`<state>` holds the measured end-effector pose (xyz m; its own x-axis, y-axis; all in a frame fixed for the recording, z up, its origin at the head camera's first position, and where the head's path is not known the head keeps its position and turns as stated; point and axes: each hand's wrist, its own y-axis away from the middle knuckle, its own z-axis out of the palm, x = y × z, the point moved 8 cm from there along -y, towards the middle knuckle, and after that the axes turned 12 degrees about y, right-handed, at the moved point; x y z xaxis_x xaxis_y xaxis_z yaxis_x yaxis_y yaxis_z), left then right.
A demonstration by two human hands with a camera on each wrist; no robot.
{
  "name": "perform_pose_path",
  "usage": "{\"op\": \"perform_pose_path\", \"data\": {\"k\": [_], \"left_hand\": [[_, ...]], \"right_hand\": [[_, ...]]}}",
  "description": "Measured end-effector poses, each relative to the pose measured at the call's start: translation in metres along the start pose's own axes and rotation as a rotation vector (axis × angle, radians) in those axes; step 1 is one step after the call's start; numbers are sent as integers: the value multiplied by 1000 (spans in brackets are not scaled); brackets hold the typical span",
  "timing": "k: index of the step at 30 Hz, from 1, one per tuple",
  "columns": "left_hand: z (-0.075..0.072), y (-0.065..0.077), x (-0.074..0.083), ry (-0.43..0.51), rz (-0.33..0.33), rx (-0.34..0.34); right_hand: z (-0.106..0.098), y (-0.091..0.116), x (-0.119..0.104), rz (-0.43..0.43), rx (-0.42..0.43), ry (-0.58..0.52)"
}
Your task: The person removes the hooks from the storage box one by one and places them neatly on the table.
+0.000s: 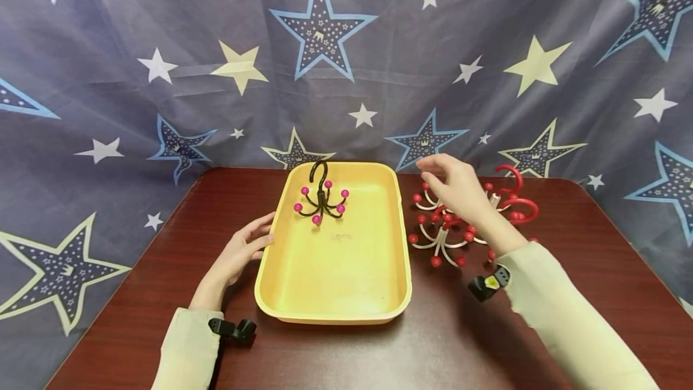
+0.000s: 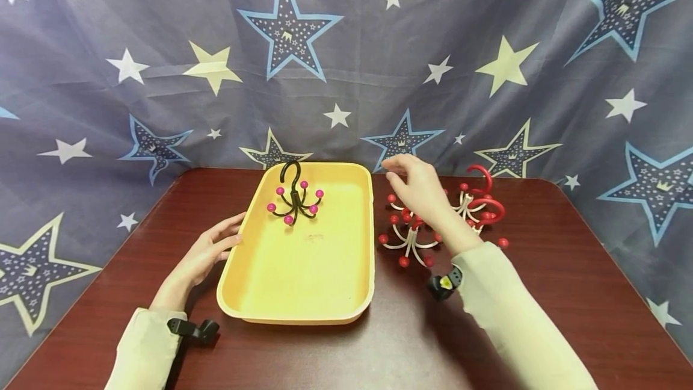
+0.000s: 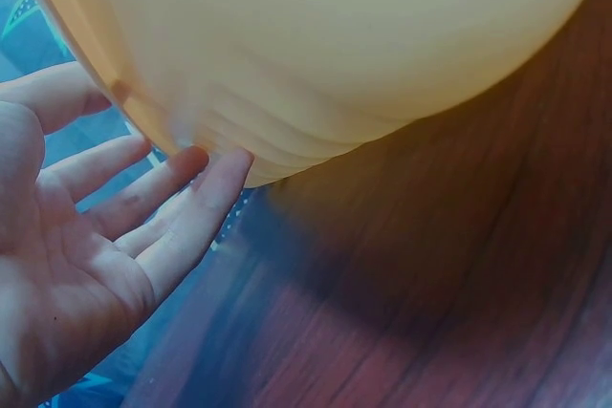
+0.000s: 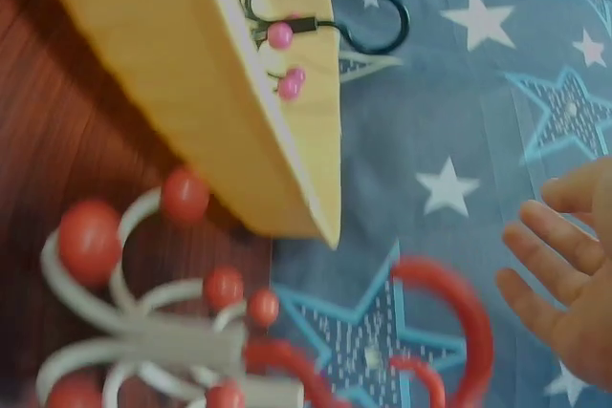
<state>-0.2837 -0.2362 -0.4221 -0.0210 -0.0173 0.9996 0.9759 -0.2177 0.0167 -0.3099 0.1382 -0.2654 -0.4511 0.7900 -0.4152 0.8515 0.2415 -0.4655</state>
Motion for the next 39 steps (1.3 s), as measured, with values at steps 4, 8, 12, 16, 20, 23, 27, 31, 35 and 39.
{"op": "perform_pose_path", "data": {"k": [4, 8, 12, 16, 20, 23, 27, 31, 35, 39], "left_hand": [[0, 1, -1, 13, 2, -6], [-1, 1, 0, 3, 2, -5], [-3, 1, 2, -5, 1, 1], [-4, 2, 3, 5, 0, 0], [-3, 1, 2, 9, -4, 0], [-2, 0, 1, 8, -6, -3], [-2, -1, 1, 11, -4, -4], [-2, -1, 2, 10, 4, -3], [-2, -1, 2, 11, 5, -1], [-1, -1, 1, 16, -4, -3]], "right_hand": [[21, -15, -20, -26, -49, -26], [39, -30, -36, -50, -78, -30], [55, -44, -52, -80, -86, -24], [74, -56, -64, -91, -113, -44], [93, -64, -73, -91, -153, -50], [106, -71, -77, -96, -178, -29], [121, -79, -82, -107, -206, -8], [132, -86, -89, -119, -231, -3], [144, -89, -93, -120, -270, 8], [156, -89, -95, -129, -310, 46]]}}
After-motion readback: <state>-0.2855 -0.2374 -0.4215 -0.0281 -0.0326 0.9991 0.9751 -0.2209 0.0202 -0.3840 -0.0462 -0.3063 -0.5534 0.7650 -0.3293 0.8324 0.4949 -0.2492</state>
